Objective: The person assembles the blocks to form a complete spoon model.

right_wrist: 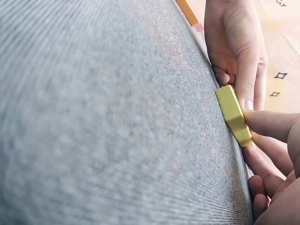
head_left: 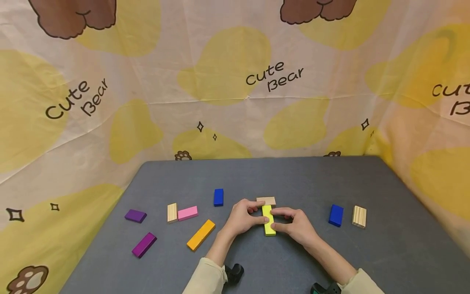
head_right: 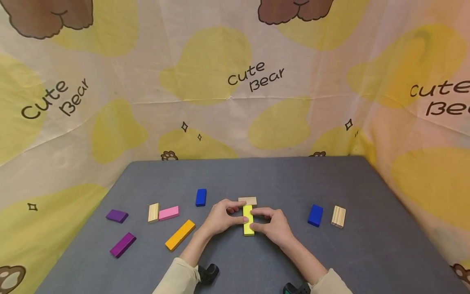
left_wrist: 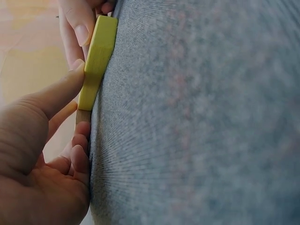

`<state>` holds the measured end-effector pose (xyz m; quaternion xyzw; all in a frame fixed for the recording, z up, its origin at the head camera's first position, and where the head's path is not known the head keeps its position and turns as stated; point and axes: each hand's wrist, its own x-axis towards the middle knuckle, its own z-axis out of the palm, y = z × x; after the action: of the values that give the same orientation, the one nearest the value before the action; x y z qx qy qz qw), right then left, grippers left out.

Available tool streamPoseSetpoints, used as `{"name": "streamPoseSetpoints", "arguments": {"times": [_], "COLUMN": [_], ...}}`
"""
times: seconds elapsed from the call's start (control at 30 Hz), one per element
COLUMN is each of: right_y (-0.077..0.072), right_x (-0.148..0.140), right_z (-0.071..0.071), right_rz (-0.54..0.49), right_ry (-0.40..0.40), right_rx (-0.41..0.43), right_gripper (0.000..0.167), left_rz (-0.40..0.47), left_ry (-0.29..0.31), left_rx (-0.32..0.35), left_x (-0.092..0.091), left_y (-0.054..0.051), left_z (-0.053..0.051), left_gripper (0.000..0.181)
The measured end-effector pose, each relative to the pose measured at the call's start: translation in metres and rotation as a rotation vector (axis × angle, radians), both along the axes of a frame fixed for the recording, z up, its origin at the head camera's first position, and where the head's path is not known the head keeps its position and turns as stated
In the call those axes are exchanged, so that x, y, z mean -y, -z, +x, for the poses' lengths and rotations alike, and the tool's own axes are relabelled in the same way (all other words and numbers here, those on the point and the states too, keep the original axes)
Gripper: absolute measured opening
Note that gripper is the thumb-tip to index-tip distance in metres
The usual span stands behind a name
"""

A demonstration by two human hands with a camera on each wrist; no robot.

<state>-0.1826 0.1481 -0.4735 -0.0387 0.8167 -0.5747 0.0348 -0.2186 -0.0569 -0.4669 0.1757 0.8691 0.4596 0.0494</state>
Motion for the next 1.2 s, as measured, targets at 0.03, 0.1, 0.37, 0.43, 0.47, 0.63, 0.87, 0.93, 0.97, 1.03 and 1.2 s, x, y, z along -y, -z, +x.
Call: {"name": "streamPoseSetpoints", "arguments": {"times": [0.03,0.1,0.37,0.43,0.47,0.63,0.87,0.93,0.97,1.03,1.2], "right_y": [0.0,0.001,-0.001,-0.004,-0.006,-0.013,-0.022,-0.024,-0.026,-0.028,-0.03], "right_x": [0.0,-0.001,-0.005,-0.009,-0.012,-0.032,-0.074,-0.087,-0.093,-0.104,-0.129], "right_z": [0.0,0.0,0.002,0.001,0.001,0.004,0.029,0.036,0.04,0.046,0.051], "right_rz": [0.002,0.003,0.004,-0.009,-0.013,-0.009,0.107,0.156,0.185,0.248,0.39], "right_ry": [-0.003,-0.011,-0.059,-0.067,-0.065,-0.016,0.127,0.17,0.187,0.204,0.199], "right_rx": [-0.005,-0.007,-0.009,0.021,0.041,0.077,-0.074,-0.108,-0.111,-0.123,-0.169], "right_gripper": [0.035,0.034,0.037,0.038,0.038,0.036,0.039,0.044,0.047,0.053,0.06], "left_rz": [-0.007,-0.017,-0.047,-0.047,-0.046,-0.028,-0.024,-0.026,-0.027,-0.03,-0.025], "left_ry": [0.002,0.007,0.008,0.008,0.006,-0.002,0.007,0.01,0.01,0.015,0.022], "left_rx": [0.001,0.004,0.009,0.007,0.008,0.018,0.031,0.033,0.034,0.037,0.034], "left_x": [0.0,0.001,0.0,-0.001,-0.002,-0.002,0.001,0.001,0.001,0.002,0.001], "left_y": [0.0,-0.001,-0.002,-0.002,-0.002,-0.002,0.0,0.0,0.0,0.0,0.0], "left_z": [0.0,0.0,0.0,0.0,0.001,0.002,0.001,0.0,0.0,0.0,0.0], "left_gripper": [0.05,0.051,0.052,0.053,0.053,0.054,0.054,0.054,0.054,0.054,0.054]}}
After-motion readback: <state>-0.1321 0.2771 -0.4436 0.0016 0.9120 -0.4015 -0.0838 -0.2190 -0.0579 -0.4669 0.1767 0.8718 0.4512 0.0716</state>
